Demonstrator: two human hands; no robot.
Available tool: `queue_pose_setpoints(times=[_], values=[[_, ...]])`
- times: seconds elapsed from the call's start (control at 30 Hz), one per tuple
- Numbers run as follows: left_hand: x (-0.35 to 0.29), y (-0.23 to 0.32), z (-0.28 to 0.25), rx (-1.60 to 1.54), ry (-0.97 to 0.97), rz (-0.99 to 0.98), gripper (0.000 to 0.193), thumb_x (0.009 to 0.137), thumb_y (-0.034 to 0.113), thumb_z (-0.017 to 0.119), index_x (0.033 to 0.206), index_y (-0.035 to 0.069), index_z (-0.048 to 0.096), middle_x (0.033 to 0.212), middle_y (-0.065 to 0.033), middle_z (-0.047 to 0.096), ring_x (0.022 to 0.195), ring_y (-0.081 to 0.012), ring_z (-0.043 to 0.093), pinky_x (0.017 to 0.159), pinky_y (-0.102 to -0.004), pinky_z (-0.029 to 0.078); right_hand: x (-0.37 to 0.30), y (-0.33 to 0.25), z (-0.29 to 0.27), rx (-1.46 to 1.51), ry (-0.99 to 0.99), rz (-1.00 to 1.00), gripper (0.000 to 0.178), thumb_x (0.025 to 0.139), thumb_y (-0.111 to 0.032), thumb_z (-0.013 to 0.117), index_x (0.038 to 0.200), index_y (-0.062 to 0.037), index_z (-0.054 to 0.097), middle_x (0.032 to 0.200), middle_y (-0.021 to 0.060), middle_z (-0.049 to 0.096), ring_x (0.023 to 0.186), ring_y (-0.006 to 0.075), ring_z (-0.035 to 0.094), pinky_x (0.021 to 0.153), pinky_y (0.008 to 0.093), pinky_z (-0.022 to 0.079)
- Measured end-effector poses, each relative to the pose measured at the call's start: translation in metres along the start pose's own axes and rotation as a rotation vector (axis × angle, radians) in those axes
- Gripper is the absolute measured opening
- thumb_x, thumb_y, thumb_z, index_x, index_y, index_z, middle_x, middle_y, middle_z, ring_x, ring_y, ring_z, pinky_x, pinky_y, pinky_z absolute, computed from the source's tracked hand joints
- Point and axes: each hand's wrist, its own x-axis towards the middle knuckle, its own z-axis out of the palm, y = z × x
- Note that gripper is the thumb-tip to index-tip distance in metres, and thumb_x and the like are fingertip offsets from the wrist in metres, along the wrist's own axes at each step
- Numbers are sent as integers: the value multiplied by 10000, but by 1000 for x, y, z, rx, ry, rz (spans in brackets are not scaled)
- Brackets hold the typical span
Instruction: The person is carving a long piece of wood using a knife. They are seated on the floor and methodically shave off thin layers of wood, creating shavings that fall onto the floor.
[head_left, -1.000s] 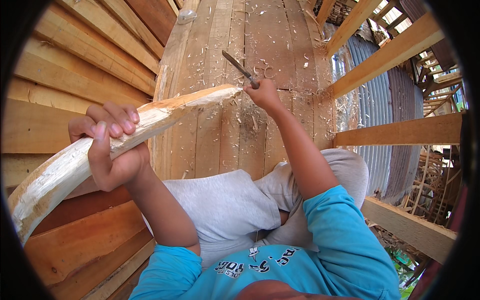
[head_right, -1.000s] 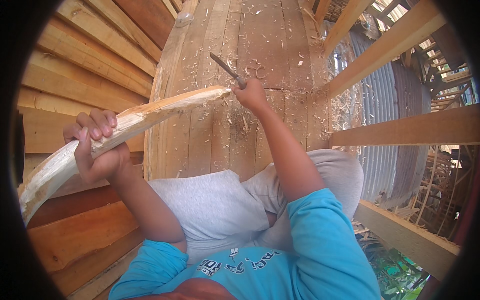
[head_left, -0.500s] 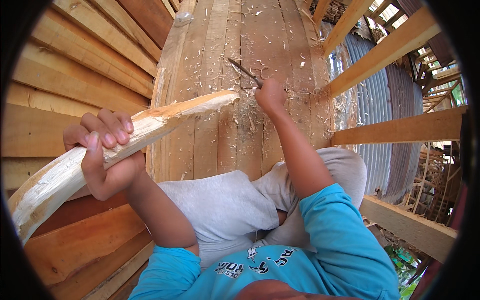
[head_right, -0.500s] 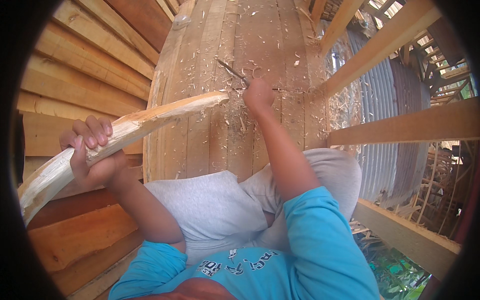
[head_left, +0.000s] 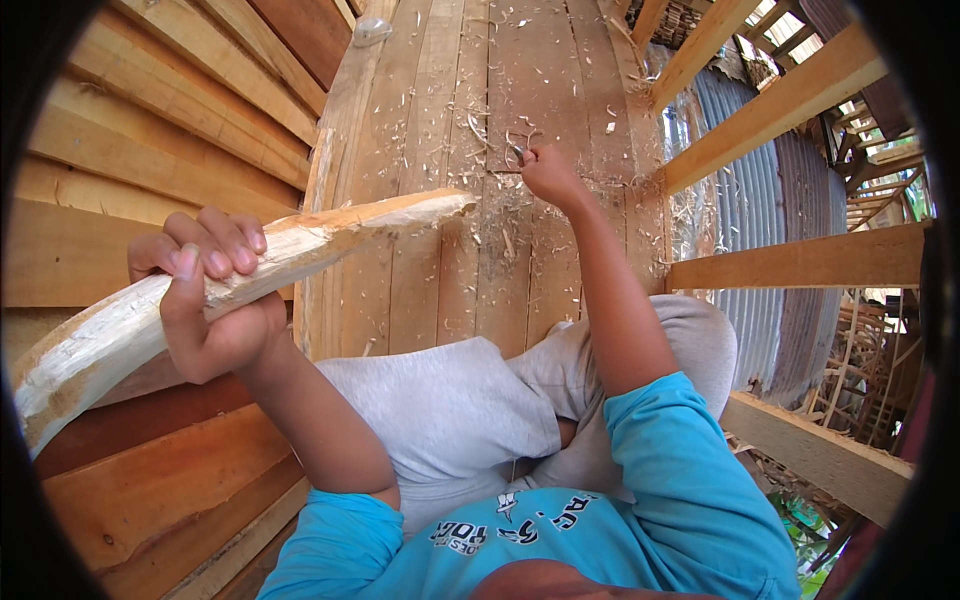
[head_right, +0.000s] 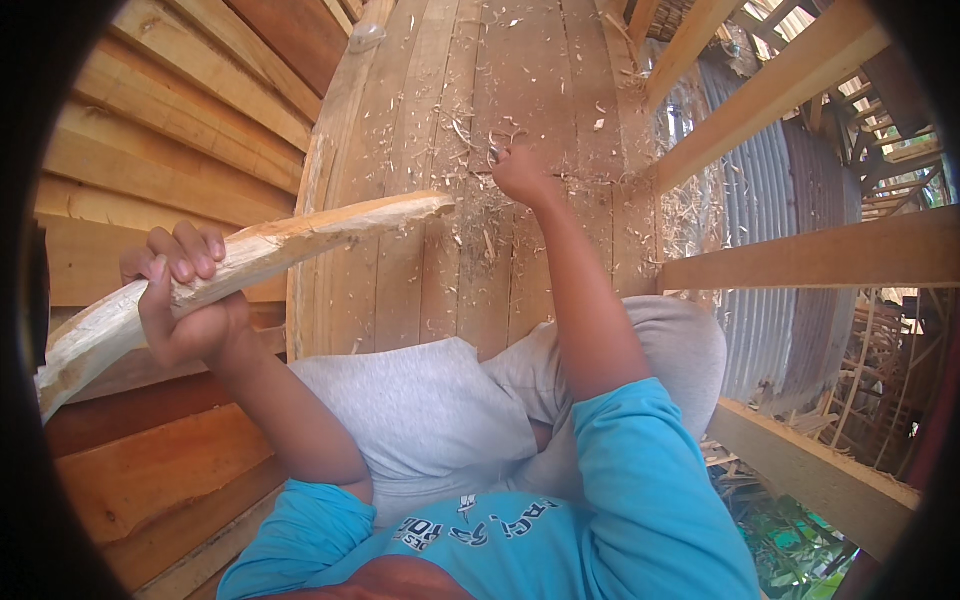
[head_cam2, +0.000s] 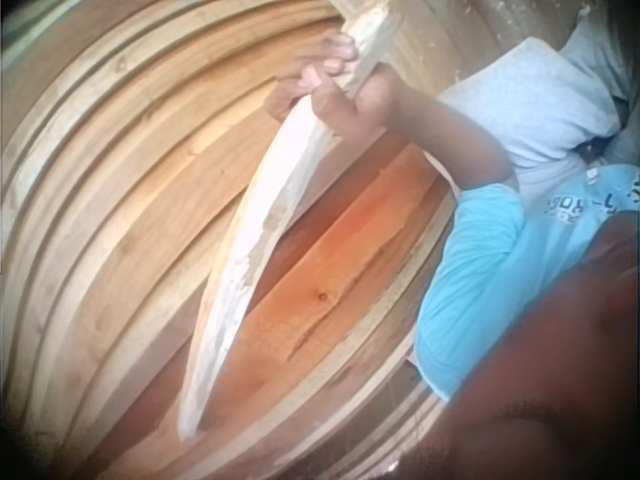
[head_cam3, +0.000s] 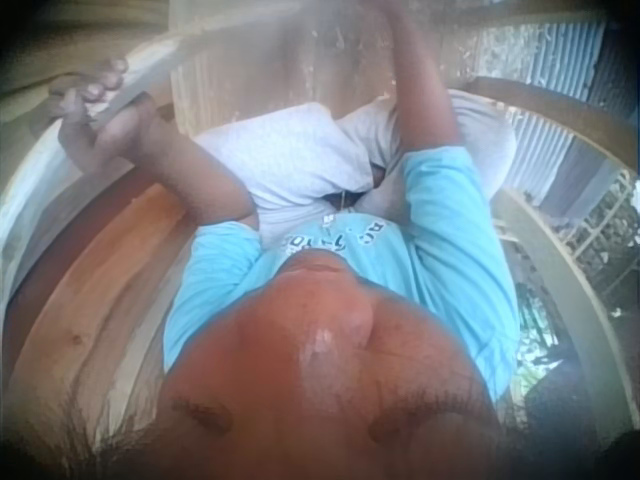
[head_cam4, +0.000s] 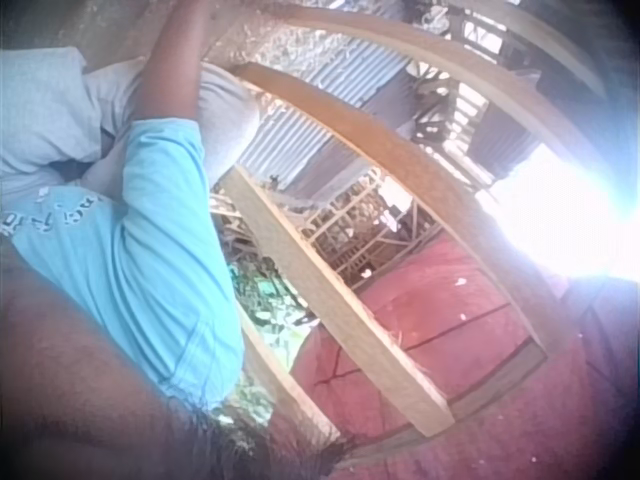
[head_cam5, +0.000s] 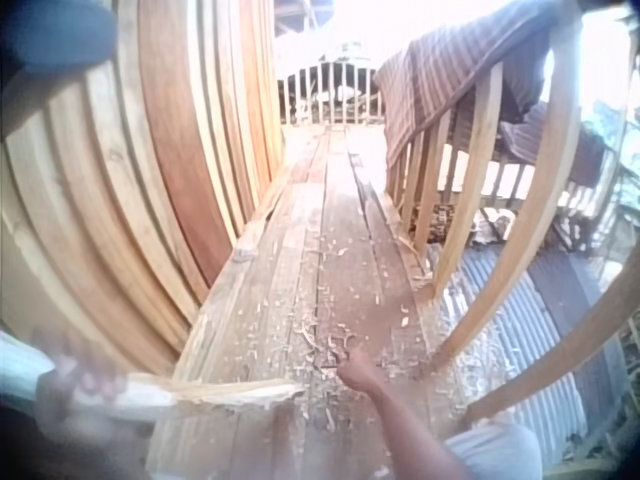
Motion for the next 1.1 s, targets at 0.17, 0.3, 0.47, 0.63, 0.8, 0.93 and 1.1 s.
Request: queue_pose_setpoints(times=[0.17,0.3,0.47,0.63,0.8,0.93,1.1], values=[[0,3,-6,17,15,-2,25,782,104,500,775,123,487,640,-25,414,588,-141,415,632,-323,374,-2,22,-38,-305,-164,-80,144,777,-121,712,855,-15,653,789,133,670,762,225,640,687,355,487],[1,3,-7,13,23,-4,24,783,104,502,776,123,490,641,-26,414,591,-143,416,632,-322,374,-6,28,-57,-299,-299,-81,194,695,-62,774,865,-42,682,785,71,685,726,173,633,651,322,492],[1,3,-8,-10,29,3,32,773,88,506,794,110,494,637,-37,427,579,-152,427,618,-327,390,-16,11,-57,-284,-494,68,188,688,-93,796,851,-51,713,733,43,688,623,129,605,574,297,482],[2,2,-9,-37,19,16,67,758,67,509,817,88,484,630,-55,453,558,-162,443,598,-337,421,-13,18,-47,-338,-475,249,186,700,-104,788,871,-57,729,773,55,707,640,144,619,595,301,487],[2,1,-9,-36,18,16,60,765,70,513,813,89,482,627,-52,453,555,-156,443,596,-335,420,-10,31,-59,-461,-498,116,199,710,-105,772,908,-91,745,853,74,724,780,194,658,710,334,501],[1,3,-12,-6,-1,-5,37,782,92,503,806,111,524,652,-38,435,604,-154,439,632,-335,387,-15,38,-60,-876,-716,194,207,720,-105,761,927,-107,748,921,75,726,831,200,667,739,352,507],[2,1,-12,-19,-12,0,48,782,90,503,817,107,532,653,-39,437,606,-157,444,638,-336,395,-4,57,-59,-568,-300,113,217,714,-119,777,929,-112,748,933,77,725,847,194,670,736,335,510]])
